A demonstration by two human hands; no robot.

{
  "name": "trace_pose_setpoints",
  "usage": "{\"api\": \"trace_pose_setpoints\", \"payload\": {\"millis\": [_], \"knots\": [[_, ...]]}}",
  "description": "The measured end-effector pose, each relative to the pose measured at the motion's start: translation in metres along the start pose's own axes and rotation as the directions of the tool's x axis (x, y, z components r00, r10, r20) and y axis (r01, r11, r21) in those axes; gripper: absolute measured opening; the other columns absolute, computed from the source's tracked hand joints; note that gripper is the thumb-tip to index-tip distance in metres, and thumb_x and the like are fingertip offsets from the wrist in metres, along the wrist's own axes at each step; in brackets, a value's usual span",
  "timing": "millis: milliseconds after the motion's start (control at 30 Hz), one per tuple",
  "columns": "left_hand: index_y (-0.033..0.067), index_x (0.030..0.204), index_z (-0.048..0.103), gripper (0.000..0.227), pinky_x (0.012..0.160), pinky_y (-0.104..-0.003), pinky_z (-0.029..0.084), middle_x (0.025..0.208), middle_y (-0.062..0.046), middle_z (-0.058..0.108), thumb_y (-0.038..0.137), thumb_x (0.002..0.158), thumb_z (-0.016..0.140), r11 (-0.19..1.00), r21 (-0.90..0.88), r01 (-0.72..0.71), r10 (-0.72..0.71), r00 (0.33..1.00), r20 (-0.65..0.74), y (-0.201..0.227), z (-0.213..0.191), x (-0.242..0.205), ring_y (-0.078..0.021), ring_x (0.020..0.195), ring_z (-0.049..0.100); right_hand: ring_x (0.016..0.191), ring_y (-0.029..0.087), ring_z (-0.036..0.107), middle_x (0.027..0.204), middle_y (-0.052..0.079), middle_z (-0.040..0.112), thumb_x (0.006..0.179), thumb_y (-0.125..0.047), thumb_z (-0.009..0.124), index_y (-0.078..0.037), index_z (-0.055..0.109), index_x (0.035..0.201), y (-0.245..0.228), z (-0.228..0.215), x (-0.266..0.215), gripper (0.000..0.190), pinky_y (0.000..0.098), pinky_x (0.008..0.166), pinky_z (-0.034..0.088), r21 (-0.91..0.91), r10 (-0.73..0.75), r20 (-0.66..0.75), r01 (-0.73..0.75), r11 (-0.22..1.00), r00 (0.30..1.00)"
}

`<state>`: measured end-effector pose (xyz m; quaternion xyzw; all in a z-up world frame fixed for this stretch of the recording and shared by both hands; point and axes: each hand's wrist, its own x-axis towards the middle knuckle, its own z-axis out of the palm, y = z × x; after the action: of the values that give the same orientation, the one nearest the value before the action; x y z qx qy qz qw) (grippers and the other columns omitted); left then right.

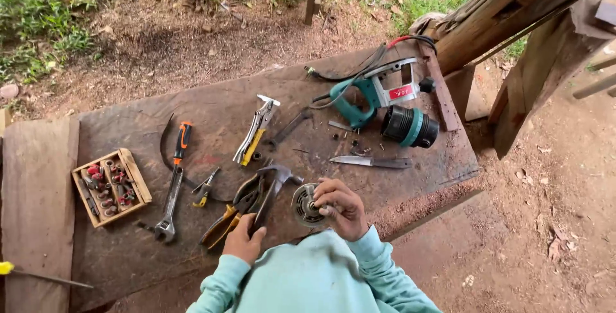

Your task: The person works on an electric motor armature at an outdoor wooden workbench. They hold the motor, tap and pry components with a hammer and pliers, use a screwdriver on the assembly, and pick through small screws and parts on the bench while separating the motor's fan and housing pieces.

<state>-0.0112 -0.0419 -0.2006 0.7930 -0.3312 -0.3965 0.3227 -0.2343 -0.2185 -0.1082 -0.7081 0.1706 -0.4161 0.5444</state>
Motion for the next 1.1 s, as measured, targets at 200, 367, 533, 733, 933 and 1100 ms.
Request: {"api": "trace_pose_setpoints", "payload": {"millis": [200, 367, 533, 733, 933, 1100], "knots": [[0.0042, 0.133, 0.057, 0.053, 0.086, -0.042, 0.05, 0.112, -0.021, 0.059, 0.032, 0.091, 0.071, 0.742, 0.315, -0.592, 0.667, 0.698, -0.26, 0.143, -0.023, -0.024, -0.0377, 0.1, 0.06, 0.124, 0.028, 0.06, 0.123, 0.01, 0.064, 0.095, -0.02, 0.078, -0.005, 0.075, 0.102, 0.001, -0.009, 0.006, 0.017, 0.0479, 0.109, 0.048, 0.013, 0.088, 0.102, -0.09, 0.996, 0.991], [0.0062, 0.115, 0.064, 0.024, 0.076, -0.042, 0.05, 0.093, -0.012, 0.063, 0.019, 0.096, 0.072, 0.551, 0.19, -0.813, 0.795, 0.58, 0.177, 0.185, 0.001, -0.008, -0.0327, 0.087, 0.061, 0.128, 0.04, 0.051, 0.138, 0.022, 0.052, 0.068, -0.013, 0.082, -0.004, 0.057, 0.13, -0.026, 0.006, 0.035, 0.068, 0.0455, 0.105, 0.045, -0.421, 0.053, 0.112, -0.001, 0.907, 0.992], [0.0054, 0.102, 0.065, 0.011, 0.072, -0.04, 0.052, 0.088, -0.01, 0.065, 0.005, 0.09, 0.066, 0.597, 0.123, -0.793, 0.793, 0.606, 0.059, 0.178, 0.017, 0.003, -0.0312, 0.083, 0.063, 0.113, 0.034, 0.065, 0.124, 0.016, 0.062, 0.072, -0.013, 0.081, -0.009, 0.06, 0.131, 0.024, 0.014, 0.006, 0.063, 0.0385, 0.096, 0.055, -0.299, 0.221, 0.001, -0.211, 0.931, 0.975], [0.0037, 0.1, 0.062, 0.013, 0.071, -0.041, 0.053, 0.09, -0.011, 0.063, 0.001, 0.087, 0.059, 0.471, 0.114, -0.875, 0.882, 0.465, -0.078, 0.169, 0.023, 0.011, -0.0326, 0.08, 0.063, 0.106, 0.038, 0.066, 0.117, 0.016, 0.063, 0.077, -0.012, 0.078, -0.011, 0.061, 0.129, 0.027, 0.016, 0.008, 0.054, 0.0394, 0.088, 0.056, -0.324, 0.174, -0.04, -0.178, 0.929, 0.984], [0.005, 0.098, 0.065, 0.013, 0.066, -0.043, 0.05, 0.083, -0.01, 0.059, 0.004, 0.086, 0.062, 0.369, 0.233, -0.9, 0.926, 0.378, -0.01, 0.162, 0.025, 0.007, -0.0323, 0.074, 0.061, 0.106, 0.04, 0.064, 0.117, 0.017, 0.062, 0.075, -0.015, 0.079, -0.014, 0.063, 0.127, 0.032, 0.014, 0.008, 0.054, 0.0411, 0.088, 0.055, -0.427, 0.123, 0.002, -0.11, 0.897, 0.992], [0.0064, 0.099, 0.062, 0.014, 0.07, -0.041, 0.051, 0.091, -0.012, 0.063, 0.002, 0.087, 0.057, 0.505, 0.069, -0.86, 0.861, 0.498, -0.102, 0.16, 0.019, 0.0, -0.0353, 0.08, 0.062, 0.112, 0.035, 0.067, 0.123, 0.012, 0.066, 0.073, -0.017, 0.085, -0.018, 0.062, 0.132, 0.018, 0.019, -0.007, 0.064, 0.0383, 0.093, 0.057, -0.507, 0.21, -0.048, -0.205, 0.837, 0.976]]}}
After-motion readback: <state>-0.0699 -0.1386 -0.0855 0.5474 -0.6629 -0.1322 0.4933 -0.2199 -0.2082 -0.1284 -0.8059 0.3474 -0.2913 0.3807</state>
